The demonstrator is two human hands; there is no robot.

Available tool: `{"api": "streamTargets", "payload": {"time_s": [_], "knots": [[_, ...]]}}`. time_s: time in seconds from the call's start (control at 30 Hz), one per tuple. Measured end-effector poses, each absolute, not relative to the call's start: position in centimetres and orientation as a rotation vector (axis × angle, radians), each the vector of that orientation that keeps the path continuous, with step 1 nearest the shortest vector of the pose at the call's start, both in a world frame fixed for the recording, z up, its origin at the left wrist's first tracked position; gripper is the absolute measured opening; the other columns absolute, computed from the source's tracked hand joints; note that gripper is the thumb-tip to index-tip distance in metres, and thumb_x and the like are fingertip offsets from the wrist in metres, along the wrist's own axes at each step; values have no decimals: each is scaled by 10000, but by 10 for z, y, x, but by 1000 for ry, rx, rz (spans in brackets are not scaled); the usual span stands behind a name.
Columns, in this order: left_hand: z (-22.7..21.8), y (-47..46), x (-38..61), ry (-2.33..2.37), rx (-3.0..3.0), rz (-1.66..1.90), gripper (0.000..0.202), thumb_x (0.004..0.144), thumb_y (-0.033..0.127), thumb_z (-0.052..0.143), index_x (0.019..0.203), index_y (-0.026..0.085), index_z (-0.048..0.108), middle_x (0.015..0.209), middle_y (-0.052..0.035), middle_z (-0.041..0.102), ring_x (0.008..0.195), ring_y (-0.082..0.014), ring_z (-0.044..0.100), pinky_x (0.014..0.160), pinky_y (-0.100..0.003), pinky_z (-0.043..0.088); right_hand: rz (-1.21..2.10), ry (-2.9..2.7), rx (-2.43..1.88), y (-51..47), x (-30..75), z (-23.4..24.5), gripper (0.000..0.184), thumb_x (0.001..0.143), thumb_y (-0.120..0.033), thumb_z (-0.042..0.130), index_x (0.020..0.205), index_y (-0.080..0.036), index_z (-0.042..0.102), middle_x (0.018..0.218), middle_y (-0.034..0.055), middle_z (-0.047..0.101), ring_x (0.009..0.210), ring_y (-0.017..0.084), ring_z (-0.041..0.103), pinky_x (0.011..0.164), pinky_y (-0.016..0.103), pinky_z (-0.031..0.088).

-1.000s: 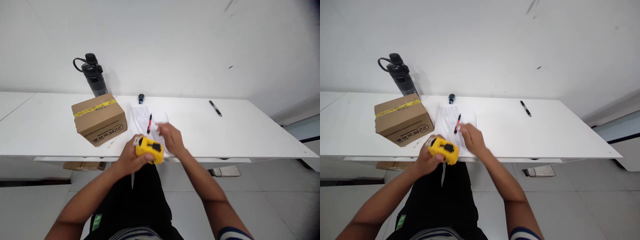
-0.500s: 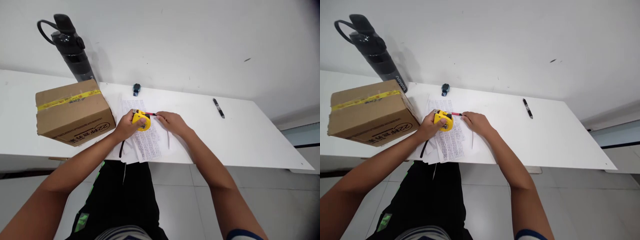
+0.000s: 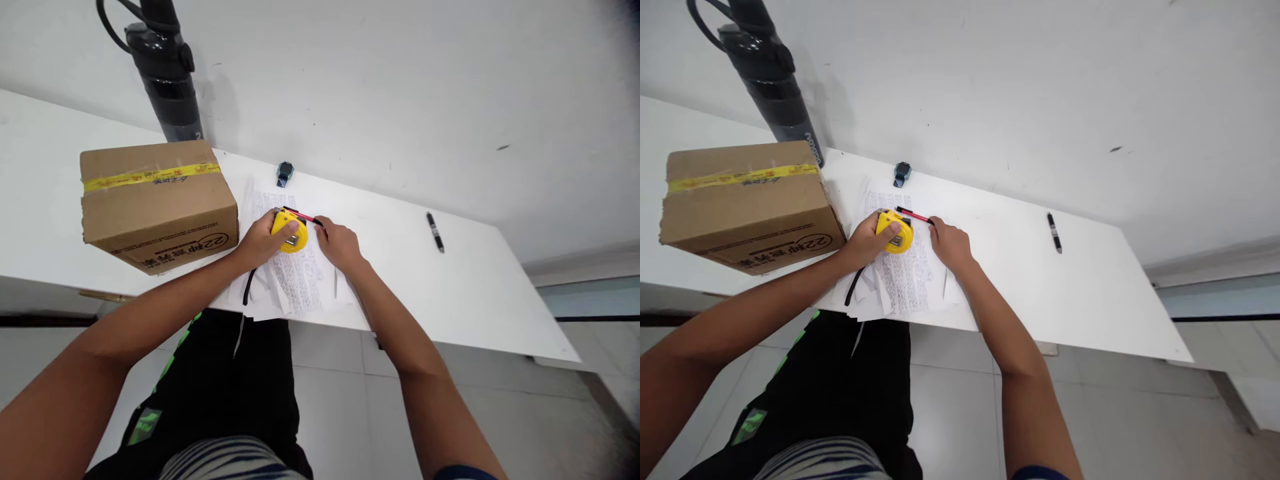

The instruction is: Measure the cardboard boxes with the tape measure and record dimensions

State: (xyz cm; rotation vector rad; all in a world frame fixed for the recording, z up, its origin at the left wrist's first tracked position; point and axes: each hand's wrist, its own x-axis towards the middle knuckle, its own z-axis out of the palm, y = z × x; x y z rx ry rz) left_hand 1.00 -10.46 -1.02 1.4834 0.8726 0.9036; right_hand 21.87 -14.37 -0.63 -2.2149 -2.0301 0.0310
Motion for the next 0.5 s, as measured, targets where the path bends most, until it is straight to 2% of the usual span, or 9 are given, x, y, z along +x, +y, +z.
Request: {"api": "streamTargets", "payload": {"time_s": [0.17, 0.3, 0.43, 0.5], "knots": [[-14, -104, 11, 845, 1501, 939, 497, 803, 615, 647, 1040, 180, 609, 965, -67, 682, 865, -201, 649, 721, -301, 510, -50, -2008, -2189, -145, 221, -10, 385, 1014, -324, 313, 1275, -212, 572, 1038, 75, 747, 864, 251, 671, 690, 313, 422], [-16, -104, 10, 837, 1526, 964, 499, 784, 619, 666, 1015, 180, 616, 952, -68, 681, 850, -204, 643, 716, -302, 499, -34, -2068, -2140, -141, 222, -11, 420, 1003, -316, 329, 1349, -209, 541, 1149, 90, 724, 947, 255, 664, 749, 324, 448], [-13, -107, 8, 826, 1557, 932, 514, 793, 645, 640, 1035, 193, 612, 975, -72, 687, 857, -207, 640, 708, -305, 492, -4, -1945, -2110, -141, 226, -8, 386, 1001, -355, 335, 1235, -211, 607, 1052, 92, 730, 894, 239, 653, 749, 326, 449], [-11, -108, 7, 851, 1584, 917, 512, 789, 659, 635, 1009, 197, 610, 945, -66, 684, 825, -203, 635, 684, -302, 484, 17, -1739, -2002, -154, 231, -7, 377, 995, -388, 341, 1212, -196, 581, 983, 85, 710, 802, 209, 627, 706, 315, 446]]}}
